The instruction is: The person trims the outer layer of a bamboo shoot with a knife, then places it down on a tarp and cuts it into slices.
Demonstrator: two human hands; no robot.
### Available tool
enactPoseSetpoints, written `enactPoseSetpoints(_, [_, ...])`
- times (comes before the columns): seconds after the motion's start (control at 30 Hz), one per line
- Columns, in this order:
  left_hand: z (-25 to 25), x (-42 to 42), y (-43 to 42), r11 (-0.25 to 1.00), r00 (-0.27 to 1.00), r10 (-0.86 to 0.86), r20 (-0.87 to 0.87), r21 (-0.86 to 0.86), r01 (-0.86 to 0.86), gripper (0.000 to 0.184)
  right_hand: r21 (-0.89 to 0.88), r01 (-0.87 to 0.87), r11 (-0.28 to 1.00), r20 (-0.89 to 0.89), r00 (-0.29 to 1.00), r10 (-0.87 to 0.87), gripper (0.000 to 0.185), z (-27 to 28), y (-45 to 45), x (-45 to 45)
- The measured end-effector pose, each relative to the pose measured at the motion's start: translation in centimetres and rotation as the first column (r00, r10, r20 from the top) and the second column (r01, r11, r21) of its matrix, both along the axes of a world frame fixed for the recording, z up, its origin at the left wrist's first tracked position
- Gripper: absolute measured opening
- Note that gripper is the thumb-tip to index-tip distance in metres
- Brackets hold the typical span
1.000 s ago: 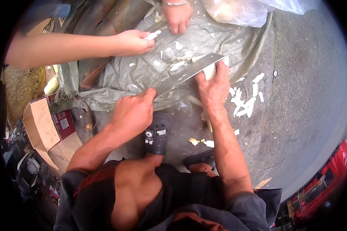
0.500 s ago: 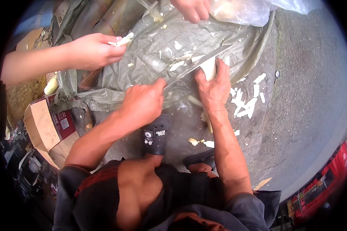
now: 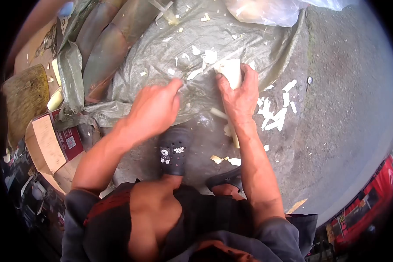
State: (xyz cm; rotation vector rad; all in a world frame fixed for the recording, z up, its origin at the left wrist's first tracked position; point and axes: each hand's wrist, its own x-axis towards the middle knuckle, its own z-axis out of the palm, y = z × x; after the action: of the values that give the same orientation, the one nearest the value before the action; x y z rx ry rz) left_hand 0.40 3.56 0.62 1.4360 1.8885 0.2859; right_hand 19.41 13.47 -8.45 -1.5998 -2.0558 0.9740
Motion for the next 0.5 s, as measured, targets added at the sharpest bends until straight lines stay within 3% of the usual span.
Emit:
enactPoseSetpoints(0.1, [1.6,0.3,-1.7,0.996,1.000,-0.001,0.003,-0.089,0.001,0.014,-0.040,0.006,0.999,0.024,1.000,-0.005,0.060,-0.5,0.3,0.3])
enactPoseSetpoints(0.23, [1.3,0.7,-2.7,0.994,1.000,0.000,0.010,-0.105,0.001,0.014,-0.090,0.011,0.996,-0.097,0.995,-0.020,0.059,-1.7,0.8,1.3])
enactPoseSetpoints(0.5, [-2.5,1.8,1.5,0.997,0.999,0.010,0.041,-0.081,-0.007,0.017,-0.119,-0.005,0.993,-0.118,0.993,-0.009,0.057,-1.2,1.0,0.9])
